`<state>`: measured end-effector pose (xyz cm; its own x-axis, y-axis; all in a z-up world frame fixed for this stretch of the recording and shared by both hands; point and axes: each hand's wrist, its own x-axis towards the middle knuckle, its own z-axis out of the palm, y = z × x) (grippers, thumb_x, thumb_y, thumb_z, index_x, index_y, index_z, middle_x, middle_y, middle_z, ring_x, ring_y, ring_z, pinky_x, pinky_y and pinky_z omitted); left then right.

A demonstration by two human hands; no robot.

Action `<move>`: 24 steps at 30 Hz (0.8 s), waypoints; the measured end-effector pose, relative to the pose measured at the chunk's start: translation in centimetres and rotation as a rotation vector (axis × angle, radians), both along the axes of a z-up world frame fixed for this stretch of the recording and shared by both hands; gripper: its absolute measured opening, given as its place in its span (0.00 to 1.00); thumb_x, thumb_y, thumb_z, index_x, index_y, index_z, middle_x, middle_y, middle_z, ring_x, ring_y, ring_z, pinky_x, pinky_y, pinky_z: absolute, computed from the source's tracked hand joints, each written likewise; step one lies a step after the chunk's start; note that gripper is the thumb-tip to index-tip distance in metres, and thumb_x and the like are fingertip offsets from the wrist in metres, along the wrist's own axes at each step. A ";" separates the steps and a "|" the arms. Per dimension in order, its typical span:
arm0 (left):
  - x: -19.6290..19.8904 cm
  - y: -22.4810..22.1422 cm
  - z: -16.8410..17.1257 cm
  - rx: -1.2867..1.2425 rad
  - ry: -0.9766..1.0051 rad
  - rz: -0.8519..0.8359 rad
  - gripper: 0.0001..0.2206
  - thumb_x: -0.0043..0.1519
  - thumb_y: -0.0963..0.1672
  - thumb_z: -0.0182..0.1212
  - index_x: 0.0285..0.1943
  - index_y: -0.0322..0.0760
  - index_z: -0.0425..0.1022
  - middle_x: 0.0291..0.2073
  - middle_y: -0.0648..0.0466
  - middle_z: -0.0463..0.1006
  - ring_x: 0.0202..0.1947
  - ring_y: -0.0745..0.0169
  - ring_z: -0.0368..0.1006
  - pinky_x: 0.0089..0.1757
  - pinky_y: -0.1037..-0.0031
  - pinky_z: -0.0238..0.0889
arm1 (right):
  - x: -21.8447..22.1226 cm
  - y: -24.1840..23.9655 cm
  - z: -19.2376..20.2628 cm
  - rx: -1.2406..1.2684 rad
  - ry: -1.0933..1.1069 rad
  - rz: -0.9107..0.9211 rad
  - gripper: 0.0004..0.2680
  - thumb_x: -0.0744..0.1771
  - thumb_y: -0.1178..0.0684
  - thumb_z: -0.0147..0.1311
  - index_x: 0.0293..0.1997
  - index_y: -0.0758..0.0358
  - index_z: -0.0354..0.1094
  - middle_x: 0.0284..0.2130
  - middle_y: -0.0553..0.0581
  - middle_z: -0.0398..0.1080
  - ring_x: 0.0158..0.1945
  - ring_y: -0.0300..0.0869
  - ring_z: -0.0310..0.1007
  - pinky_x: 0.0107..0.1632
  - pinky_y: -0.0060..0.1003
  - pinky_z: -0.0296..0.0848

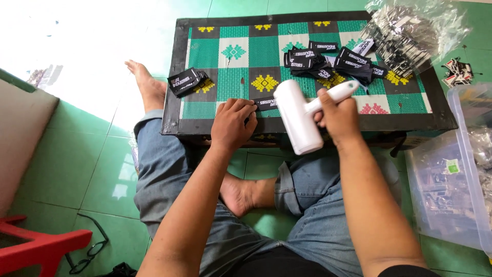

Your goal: The person is cleaning small black clothing labels using a lint roller on a small table.

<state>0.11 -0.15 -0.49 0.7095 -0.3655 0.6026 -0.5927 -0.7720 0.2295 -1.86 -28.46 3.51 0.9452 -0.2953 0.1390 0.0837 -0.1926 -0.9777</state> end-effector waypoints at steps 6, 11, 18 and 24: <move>-1.1 0.4 1.4 -0.017 0.013 -0.124 0.11 0.65 0.50 0.65 0.43 0.40 0.83 0.48 0.53 0.80 0.53 0.53 0.73 0.50 0.65 0.67 | 2.6 -1.7 -2.4 0.245 -0.080 -0.092 0.14 0.73 0.47 0.53 0.34 0.69 0.67 0.14 0.62 0.68 0.10 0.38 0.64 0.17 0.33 0.69; -2.3 1.8 -0.8 0.049 -0.177 -0.257 0.13 0.60 0.49 0.70 0.46 0.40 0.79 0.47 0.54 0.78 0.50 0.51 0.74 0.49 0.63 0.68 | 2.5 -2.9 -3.0 0.365 -0.078 -0.090 0.15 0.72 0.44 0.54 0.37 0.70 0.65 0.15 0.63 0.67 0.10 0.39 0.64 0.16 0.31 0.67; -2.7 1.4 2.6 -0.120 0.146 -0.283 0.02 0.63 0.42 0.66 0.41 0.40 0.80 0.31 0.51 0.79 0.35 0.47 0.78 0.42 0.58 0.70 | 2.3 -2.6 -3.0 0.410 -0.071 -0.080 0.16 0.72 0.44 0.55 0.39 0.72 0.65 0.15 0.65 0.68 0.10 0.39 0.65 0.14 0.28 0.64; 1.1 0.2 5.3 -0.330 0.629 0.051 0.25 0.59 0.44 0.66 0.67 0.40 0.69 0.46 0.41 0.82 0.44 0.38 0.82 0.44 0.47 0.72 | 2.2 -2.7 -3.1 0.434 -0.102 -0.075 0.15 0.72 0.46 0.56 0.38 0.72 0.66 0.15 0.66 0.67 0.10 0.40 0.64 0.14 0.28 0.63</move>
